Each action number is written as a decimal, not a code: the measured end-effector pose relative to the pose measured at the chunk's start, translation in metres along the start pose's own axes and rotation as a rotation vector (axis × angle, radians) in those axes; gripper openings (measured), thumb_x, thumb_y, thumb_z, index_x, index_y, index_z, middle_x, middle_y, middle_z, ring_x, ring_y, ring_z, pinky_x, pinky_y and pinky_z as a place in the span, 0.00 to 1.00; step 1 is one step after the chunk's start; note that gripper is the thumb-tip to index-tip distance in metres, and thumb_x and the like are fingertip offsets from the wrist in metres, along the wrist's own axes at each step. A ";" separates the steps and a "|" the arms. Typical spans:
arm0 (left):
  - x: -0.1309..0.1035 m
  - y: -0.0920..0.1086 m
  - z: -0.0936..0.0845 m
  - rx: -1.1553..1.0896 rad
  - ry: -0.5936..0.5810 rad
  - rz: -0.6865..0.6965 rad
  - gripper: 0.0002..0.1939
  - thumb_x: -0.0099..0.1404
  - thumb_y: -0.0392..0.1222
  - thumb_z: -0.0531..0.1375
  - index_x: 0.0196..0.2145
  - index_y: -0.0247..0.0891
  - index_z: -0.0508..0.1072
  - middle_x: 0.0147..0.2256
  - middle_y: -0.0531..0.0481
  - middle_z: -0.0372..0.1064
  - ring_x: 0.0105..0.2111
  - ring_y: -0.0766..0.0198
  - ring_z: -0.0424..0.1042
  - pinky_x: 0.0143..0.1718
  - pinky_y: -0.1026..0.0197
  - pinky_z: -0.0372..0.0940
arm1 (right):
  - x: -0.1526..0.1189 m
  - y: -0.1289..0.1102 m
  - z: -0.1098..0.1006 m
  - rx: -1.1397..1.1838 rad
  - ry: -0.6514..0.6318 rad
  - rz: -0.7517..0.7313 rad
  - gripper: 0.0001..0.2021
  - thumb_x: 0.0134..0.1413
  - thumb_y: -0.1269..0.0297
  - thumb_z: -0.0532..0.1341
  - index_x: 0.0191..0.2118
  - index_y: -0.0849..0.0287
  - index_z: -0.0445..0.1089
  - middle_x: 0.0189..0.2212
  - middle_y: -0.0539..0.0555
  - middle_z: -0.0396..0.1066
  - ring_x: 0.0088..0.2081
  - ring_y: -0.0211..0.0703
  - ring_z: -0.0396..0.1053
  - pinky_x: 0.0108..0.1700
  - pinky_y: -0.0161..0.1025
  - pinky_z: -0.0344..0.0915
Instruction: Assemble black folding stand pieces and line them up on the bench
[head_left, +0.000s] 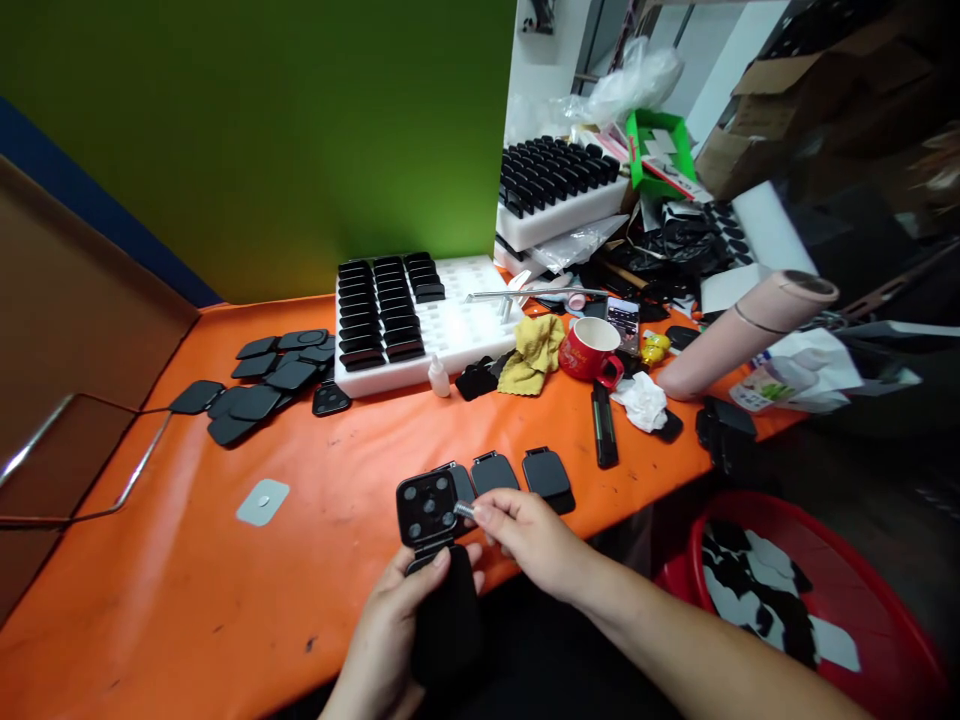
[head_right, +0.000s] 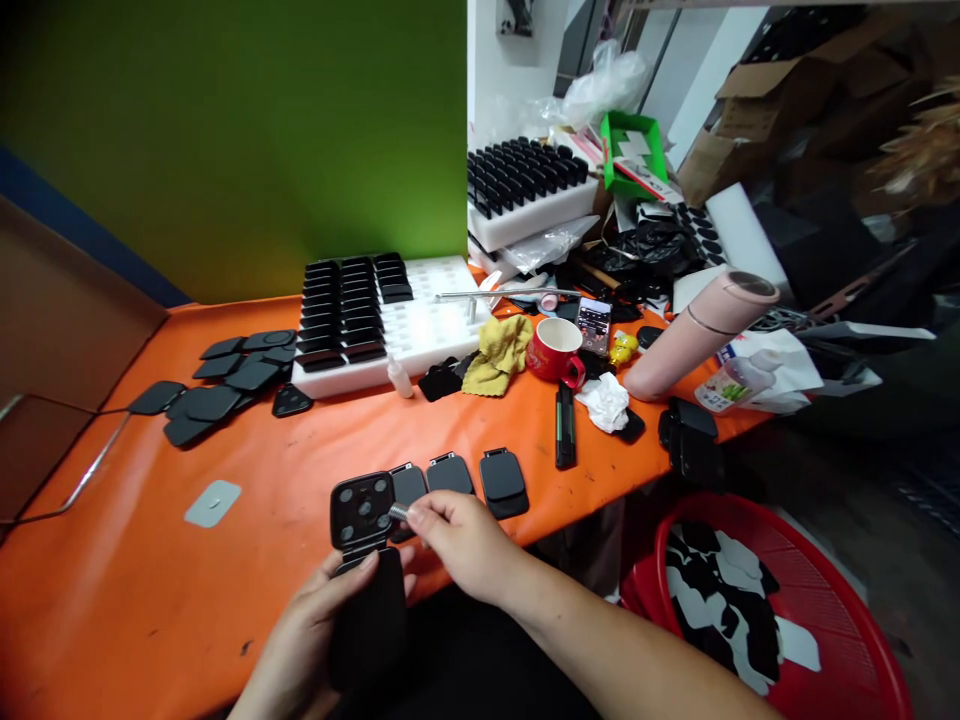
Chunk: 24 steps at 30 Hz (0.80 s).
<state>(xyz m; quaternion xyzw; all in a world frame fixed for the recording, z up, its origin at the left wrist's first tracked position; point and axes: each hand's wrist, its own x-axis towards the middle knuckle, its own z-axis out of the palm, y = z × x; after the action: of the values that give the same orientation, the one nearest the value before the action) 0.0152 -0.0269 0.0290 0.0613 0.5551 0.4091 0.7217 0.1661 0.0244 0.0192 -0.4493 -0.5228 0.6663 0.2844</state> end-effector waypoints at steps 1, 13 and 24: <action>-0.002 0.001 0.001 -0.037 0.023 -0.012 0.21 0.53 0.37 0.63 0.46 0.36 0.67 0.36 0.43 0.75 0.37 0.52 0.74 0.39 0.53 0.68 | 0.001 0.002 -0.001 0.132 -0.024 0.059 0.14 0.56 0.55 0.52 0.32 0.61 0.66 0.21 0.45 0.59 0.18 0.28 0.50 0.21 0.29 0.47; 0.003 0.003 0.000 -0.108 0.000 -0.004 0.14 0.52 0.34 0.63 0.39 0.33 0.72 0.44 0.42 0.72 0.36 0.58 0.74 0.38 0.59 0.69 | -0.029 0.009 -0.024 0.302 -0.057 0.204 0.13 0.53 0.54 0.57 0.36 0.60 0.63 0.19 0.43 0.53 0.17 0.27 0.42 0.19 0.31 0.37; -0.003 0.006 0.001 -0.115 -0.090 -0.043 0.11 0.54 0.34 0.62 0.37 0.33 0.71 0.35 0.44 0.74 0.33 0.61 0.74 0.37 0.59 0.68 | -0.008 0.011 -0.015 0.359 0.083 0.126 0.11 0.52 0.57 0.58 0.30 0.59 0.59 0.14 0.40 0.47 0.15 0.28 0.42 0.18 0.30 0.42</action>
<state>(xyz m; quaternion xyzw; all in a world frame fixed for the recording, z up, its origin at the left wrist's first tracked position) 0.0130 -0.0249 0.0348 0.0259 0.4989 0.4217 0.7567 0.1836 0.0212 0.0108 -0.4502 -0.3543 0.7463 0.3388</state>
